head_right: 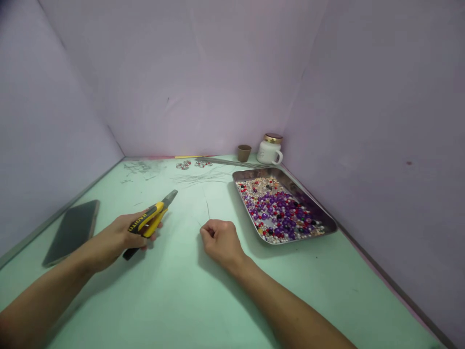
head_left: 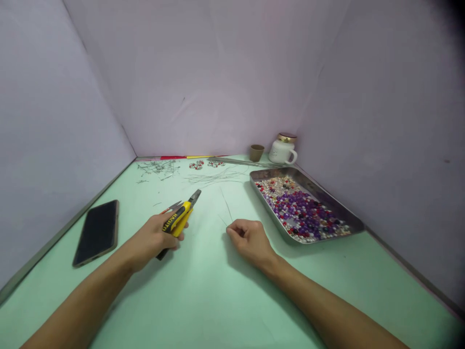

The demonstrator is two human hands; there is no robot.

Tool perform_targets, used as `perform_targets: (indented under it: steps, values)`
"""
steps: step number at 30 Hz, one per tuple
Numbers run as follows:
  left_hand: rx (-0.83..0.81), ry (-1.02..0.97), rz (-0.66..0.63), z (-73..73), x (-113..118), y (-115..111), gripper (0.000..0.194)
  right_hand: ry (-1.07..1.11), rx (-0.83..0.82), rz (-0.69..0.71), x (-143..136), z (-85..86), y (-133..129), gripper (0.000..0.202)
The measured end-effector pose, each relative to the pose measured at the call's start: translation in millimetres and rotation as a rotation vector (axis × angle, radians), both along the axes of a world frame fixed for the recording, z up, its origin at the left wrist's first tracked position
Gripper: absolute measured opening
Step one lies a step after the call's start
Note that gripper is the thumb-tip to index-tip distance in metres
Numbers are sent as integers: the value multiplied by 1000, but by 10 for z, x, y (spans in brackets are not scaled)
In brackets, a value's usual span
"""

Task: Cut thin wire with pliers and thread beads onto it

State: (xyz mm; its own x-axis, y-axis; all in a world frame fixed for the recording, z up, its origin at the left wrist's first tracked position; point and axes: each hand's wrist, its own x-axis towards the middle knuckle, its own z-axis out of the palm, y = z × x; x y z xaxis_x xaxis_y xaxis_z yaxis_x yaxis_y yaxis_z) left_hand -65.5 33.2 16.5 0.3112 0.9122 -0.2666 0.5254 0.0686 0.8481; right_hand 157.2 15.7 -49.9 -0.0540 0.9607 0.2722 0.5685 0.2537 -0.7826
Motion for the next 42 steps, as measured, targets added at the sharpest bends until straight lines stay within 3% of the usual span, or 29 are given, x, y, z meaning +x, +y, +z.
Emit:
perform_targets:
  steps: [4,8,16,22,24,26,30,32,35,37,39,42]
  values:
    - [-281,-199,-28,3,11,-58,34,55,-8,-38,28,-21,27,17]
    - [-356,-254,-106,2,96,-132,26,35,14,-23,32,-20,35,16]
    - [-281,-135,-194,-17,113,-147,22,2,45,-16,24,-3,36,15]
    - [9,58,-287,6,185,-174,20,-10,24,-7,17,12,18,16]
    - [124,104,-261,13,219,-192,21,-9,12,-3,21,25,18,17]
    - [131,96,-231,14,231,-200,21,10,0,-7,29,39,24,17]
    - [-169,-115,-200,-23,165,-135,25,147,-108,-30,37,57,47,16]
    - [-246,-189,-76,-57,92,-54,28,236,-190,-42,31,69,57,15]
    - [-146,-225,247,-86,-41,92,35,417,-307,-30,20,107,66,16]
    - [-76,-264,379,-76,-109,160,40,605,-371,-5,18,135,72,16]
    - [-67,-332,396,-57,-131,178,42,803,-380,20,20,150,81,18]
    - [-121,-431,298,-59,-83,122,44,981,-324,34,29,147,99,20]
